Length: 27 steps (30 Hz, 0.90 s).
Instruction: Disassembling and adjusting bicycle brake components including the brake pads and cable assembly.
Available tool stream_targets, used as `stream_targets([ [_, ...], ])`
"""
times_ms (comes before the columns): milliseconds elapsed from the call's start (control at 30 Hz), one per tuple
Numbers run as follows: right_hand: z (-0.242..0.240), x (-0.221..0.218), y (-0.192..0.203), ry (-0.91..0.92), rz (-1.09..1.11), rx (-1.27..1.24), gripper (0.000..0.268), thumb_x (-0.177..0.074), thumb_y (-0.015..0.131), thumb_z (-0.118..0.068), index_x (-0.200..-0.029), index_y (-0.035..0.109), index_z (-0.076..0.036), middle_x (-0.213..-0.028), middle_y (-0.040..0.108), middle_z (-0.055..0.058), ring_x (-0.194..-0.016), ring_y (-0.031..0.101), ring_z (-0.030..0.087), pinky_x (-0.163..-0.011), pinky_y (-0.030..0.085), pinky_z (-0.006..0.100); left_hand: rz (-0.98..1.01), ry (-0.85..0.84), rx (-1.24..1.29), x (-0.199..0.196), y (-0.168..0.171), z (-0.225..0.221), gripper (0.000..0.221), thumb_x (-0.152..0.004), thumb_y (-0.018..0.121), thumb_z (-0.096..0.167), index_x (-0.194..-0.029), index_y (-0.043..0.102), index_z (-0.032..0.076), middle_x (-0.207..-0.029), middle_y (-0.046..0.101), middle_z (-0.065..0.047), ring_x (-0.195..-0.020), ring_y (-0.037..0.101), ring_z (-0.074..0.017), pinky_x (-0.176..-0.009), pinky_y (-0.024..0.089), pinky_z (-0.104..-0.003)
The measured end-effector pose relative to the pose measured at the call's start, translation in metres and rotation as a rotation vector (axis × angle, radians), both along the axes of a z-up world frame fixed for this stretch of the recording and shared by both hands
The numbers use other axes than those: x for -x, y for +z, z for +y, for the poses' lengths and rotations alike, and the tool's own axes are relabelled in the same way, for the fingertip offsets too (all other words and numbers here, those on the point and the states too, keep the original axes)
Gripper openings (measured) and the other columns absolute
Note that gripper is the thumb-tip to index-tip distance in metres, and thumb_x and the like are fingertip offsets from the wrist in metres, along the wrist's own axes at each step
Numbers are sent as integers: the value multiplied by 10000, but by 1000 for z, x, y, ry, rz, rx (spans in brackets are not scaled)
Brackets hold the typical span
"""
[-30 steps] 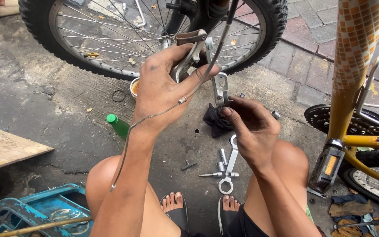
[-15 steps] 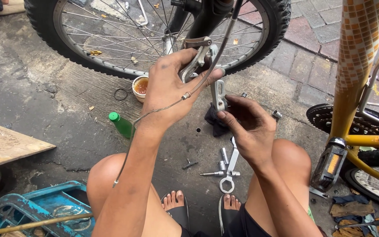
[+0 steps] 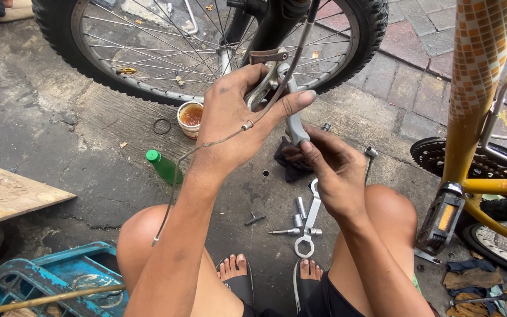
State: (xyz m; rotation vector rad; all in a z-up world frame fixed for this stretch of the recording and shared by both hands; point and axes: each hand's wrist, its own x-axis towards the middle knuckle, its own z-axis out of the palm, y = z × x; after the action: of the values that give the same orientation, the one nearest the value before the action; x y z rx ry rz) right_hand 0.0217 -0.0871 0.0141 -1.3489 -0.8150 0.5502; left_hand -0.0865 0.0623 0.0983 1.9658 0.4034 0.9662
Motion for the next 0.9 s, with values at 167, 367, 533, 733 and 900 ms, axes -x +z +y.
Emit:
stream_targets([
  [167, 0, -5, -6, 42, 149, -36, 348, -973, 625, -49, -1299, 616, 73, -1122, 745, 222, -940, 779, 290, -834, 660, 306, 34, -8, 45, 0, 1, 1, 293, -839, 801, 347, -832, 688, 76, -729, 674, 16, -627, 574, -66, -585, 492, -235],
  [367, -2, -10, -5, 151, 387, -67, 377, -979, 619, -113, -1294, 619, 93, -1168, 733, 265, -930, 755, 274, -814, 619, 266, 26, -55, 30, 6, 5, 7, 315, -891, 746, 355, -842, 682, 50, -725, 643, 6, -626, 515, -72, -555, 419, -239],
  [533, -3, -15, -10, 199, 524, -87, 369, -982, 621, -131, -1269, 632, 100, -1154, 730, 281, -925, 738, 256, -842, 594, 285, 158, -14, 248, 13, 7, 20, 499, -881, 603, 544, -837, 726, 63, -605, 522, 42, -508, 431, -70, -468, 316, -260],
  [733, -1, -22, -18, 251, 582, -26, 397, -899, 663, -31, -1271, 647, 109, -1094, 730, 267, -937, 739, 309, -893, 620, 382, 203, 19, 360, 27, -11, 38, 307, -963, 622, 374, -1072, 808, 155, -678, 568, 46, -527, 421, -50, -460, 265, -224],
  [900, -5, -48, -35, 174, 628, -112, 312, -884, 670, -53, -1130, 677, 139, -948, 707, 319, -866, 765, 422, -815, 638, 464, 783, 168, 227, 0, -95, 50, 444, -914, 709, 418, -1097, 774, 19, -1011, 758, -223, -1072, 712, -432, -899, 549, -543],
])
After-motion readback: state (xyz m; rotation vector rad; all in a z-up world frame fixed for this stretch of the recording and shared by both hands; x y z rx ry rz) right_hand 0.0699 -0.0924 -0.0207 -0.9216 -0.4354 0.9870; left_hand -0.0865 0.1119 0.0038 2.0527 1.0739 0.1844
